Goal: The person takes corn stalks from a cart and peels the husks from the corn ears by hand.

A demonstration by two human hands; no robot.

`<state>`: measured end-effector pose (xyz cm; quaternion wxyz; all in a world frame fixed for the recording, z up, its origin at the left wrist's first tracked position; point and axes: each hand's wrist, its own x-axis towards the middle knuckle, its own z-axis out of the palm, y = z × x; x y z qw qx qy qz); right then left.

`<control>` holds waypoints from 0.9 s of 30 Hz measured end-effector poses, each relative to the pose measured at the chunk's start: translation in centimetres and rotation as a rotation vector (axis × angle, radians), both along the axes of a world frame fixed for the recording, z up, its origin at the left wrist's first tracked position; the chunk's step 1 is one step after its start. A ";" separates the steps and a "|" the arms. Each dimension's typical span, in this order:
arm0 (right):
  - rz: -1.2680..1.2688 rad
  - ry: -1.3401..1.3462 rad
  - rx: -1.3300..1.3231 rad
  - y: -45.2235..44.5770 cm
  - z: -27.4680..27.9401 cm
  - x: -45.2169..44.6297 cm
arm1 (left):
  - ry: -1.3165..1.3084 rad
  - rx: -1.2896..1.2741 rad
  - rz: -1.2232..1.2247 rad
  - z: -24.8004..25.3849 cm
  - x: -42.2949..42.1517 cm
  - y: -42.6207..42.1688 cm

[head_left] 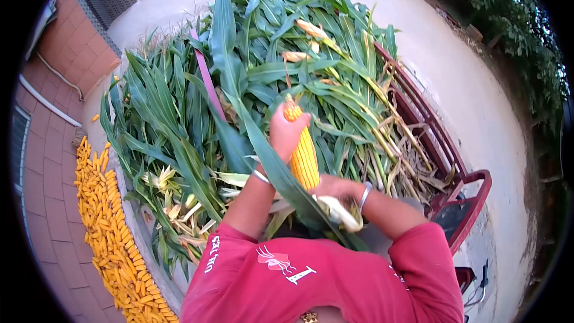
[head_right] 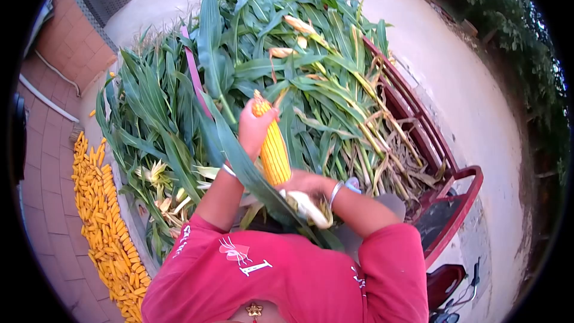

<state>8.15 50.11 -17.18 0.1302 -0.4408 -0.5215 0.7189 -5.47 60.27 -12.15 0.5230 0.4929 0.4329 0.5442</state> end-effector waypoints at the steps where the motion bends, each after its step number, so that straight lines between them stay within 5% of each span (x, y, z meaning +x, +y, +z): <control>1: -0.022 -0.073 -0.051 -0.9 2.5 -0.3 | 0.010 -0.007 -0.044 0.5 0.0 -0.2; 2: -0.109 0.068 0.052 -1.8 -0.6 -0.5 | 0.022 -0.017 -0.087 0.7 0.1 -0.3; 8: -0.398 0.069 0.214 -3.9 1.4 -2.4 | -0.108 -0.141 -0.166 0.7 0.4 0.7; 13: -0.409 -0.174 0.331 -3.9 0.7 -1.9 | -0.190 -0.118 -0.002 -2.7 -0.5 1.0; 27: -0.517 -0.405 0.437 -5.2 -1.4 -4.2 | -0.231 -0.466 -0.242 -4.4 -1.5 -1.4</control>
